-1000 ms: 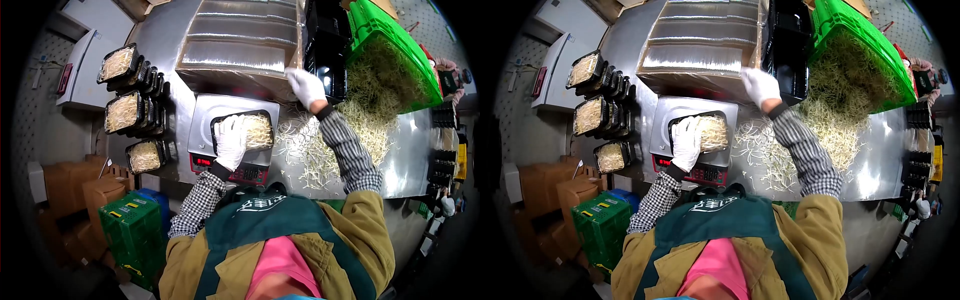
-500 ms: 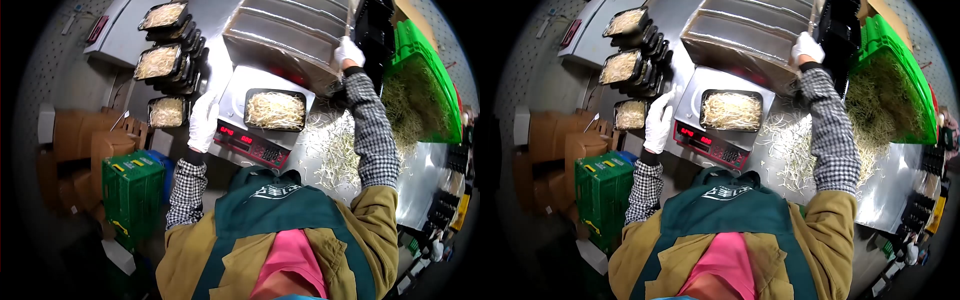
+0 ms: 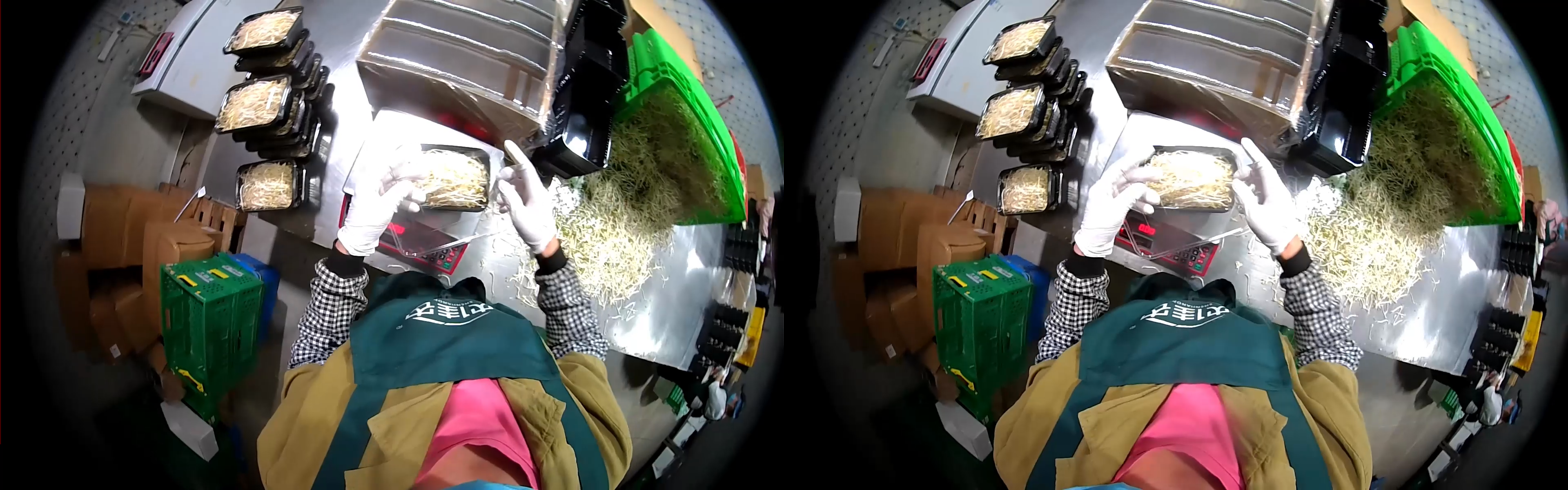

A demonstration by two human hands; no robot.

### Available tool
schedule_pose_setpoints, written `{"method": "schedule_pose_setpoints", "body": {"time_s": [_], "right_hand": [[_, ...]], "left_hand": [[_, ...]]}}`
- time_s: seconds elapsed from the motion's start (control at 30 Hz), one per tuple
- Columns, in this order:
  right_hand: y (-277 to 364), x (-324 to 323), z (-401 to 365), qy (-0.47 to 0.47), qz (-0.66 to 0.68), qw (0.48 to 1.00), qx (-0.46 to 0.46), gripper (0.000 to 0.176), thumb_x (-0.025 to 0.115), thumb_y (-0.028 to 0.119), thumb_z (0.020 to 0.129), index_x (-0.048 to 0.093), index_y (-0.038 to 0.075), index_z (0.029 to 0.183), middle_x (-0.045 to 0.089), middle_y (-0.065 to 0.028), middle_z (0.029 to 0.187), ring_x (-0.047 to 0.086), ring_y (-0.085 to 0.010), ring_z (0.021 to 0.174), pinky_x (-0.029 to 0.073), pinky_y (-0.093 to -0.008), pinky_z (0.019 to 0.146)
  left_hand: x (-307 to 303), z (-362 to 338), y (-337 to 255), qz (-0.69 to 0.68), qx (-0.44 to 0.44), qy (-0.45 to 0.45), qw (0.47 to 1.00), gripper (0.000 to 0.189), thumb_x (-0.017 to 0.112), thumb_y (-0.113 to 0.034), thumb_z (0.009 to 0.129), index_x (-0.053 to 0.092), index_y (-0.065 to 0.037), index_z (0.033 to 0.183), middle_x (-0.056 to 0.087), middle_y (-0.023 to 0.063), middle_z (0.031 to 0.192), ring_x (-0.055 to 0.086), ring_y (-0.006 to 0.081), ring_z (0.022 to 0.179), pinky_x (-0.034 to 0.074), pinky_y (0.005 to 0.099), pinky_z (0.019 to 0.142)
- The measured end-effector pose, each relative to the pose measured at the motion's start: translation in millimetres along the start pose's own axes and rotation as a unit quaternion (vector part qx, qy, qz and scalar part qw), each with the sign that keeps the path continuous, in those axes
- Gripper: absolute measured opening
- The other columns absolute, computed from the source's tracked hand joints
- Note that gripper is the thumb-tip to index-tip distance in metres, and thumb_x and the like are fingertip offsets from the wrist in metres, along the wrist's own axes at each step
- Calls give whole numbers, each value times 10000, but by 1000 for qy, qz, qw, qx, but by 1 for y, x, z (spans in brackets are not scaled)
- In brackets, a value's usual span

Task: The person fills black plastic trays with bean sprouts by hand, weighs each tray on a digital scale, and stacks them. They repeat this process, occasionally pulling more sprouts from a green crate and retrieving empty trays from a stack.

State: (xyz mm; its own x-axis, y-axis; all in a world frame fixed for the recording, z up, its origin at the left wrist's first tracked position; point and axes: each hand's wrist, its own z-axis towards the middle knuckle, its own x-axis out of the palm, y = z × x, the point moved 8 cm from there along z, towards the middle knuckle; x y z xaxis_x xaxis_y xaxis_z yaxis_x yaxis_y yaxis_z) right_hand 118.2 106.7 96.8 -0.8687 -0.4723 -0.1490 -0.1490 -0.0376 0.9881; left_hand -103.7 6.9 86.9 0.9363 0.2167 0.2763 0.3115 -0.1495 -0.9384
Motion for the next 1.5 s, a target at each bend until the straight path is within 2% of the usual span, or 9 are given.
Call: {"method": "schedule_pose_setpoints", "body": {"time_s": [0.1, 0.17, 0.3, 0.53, 0.8, 0.97, 1.13, 1.3, 1.5], "right_hand": [[-33, -13, 12, -101, -189, 959, -184, 307, 607, 138, 970, 632, 76, 1269, 660, -6, 973, 581, -63, 774, 487, -222, 716], [-65, -18, 29, -138, -161, 975, -61, 228, 627, 191, 961, 702, 32, 1107, 711, -49, 1021, 640, -112, 890, 496, -260, 785], [-99, -14, 56, -217, -156, 963, 38, 261, 690, 259, 913, 726, 12, 991, 716, -80, 951, 658, -133, 850, 499, -265, 791], [-87, 0, 48, -333, -250, 907, -53, 271, 721, 318, 862, 747, 71, 969, 684, -118, 874, 646, -239, 846, 498, -336, 795], [-151, 0, 77, -145, -100, 983, 57, 307, 708, 286, 899, 725, -16, 949, 718, -77, 884, 634, -119, 809, 492, -280, 749], [-127, 4, 59, -192, -143, 966, 103, 292, 739, 261, 866, 691, -2, 985, 711, -91, 917, 627, -124, 797, 492, -272, 751], [-129, 14, 29, -120, -334, 923, 148, 518, 436, 516, 979, 458, 161, 1357, 679, -243, 1059, 652, -428, 950, 502, -497, 822], [-130, 20, 34, -133, -330, 926, 126, 462, 423, 475, 997, 480, 177, 1346, 685, -260, 960, 650, -455, 884, 503, -513, 801], [-125, 17, 32, -152, -309, 934, 97, 468, 452, 484, 983, 538, 158, 1308, 681, -253, 1009, 647, -447, 929, 506, -498, 823]], "left_hand": [[17, 14, 14, 24, -16, 46, 999, 474, 544, -50, 947, 470, -44, 1415, 667, 113, 1156, 654, 115, 807, 549, 231, 693], [-6, 45, 35, 208, 65, -6, 976, 555, 592, -130, 916, 436, -65, 1444, 629, 136, 1222, 617, 208, 1041, 506, 382, 902], [42, 49, -10, 668, 302, -119, 669, 661, 609, -267, 889, 389, -97, 1489, 395, 202, 1483, 331, 390, 1384, 196, 518, 1161], [38, 79, 66, 743, 168, -79, 643, 508, 516, -388, 939, 488, -169, 1397, 507, 114, 1375, 443, 324, 1280, 192, 688, 1049], [39, 81, 67, 769, 197, -112, 597, 450, 521, -395, 932, 542, -202, 1338, 547, 51, 1304, 441, 275, 1247, 254, 668, 979], [36, 78, 74, 750, 173, -123, 627, 495, 547, -412, 907, 528, -204, 1355, 494, 71, 1374, 408, 285, 1286, 253, 684, 980], [36, 76, 72, 716, 135, -97, 678, 546, 531, -404, 905, 487, -181, 1401, 460, 94, 1423, 363, 299, 1345, 167, 723, 1022], [18, 75, 63, 670, 208, -157, 695, 433, 564, -269, 921, 573, -89, 1315, 533, 169, 1336, 479, 346, 1242, 380, 460, 1037], [-68, 98, 115, -19, 29, -166, 986, 254, 654, -186, 940, 662, 1, 1111, 674, 70, 1019, 619, 156, 893, 513, 299, 789]]}}
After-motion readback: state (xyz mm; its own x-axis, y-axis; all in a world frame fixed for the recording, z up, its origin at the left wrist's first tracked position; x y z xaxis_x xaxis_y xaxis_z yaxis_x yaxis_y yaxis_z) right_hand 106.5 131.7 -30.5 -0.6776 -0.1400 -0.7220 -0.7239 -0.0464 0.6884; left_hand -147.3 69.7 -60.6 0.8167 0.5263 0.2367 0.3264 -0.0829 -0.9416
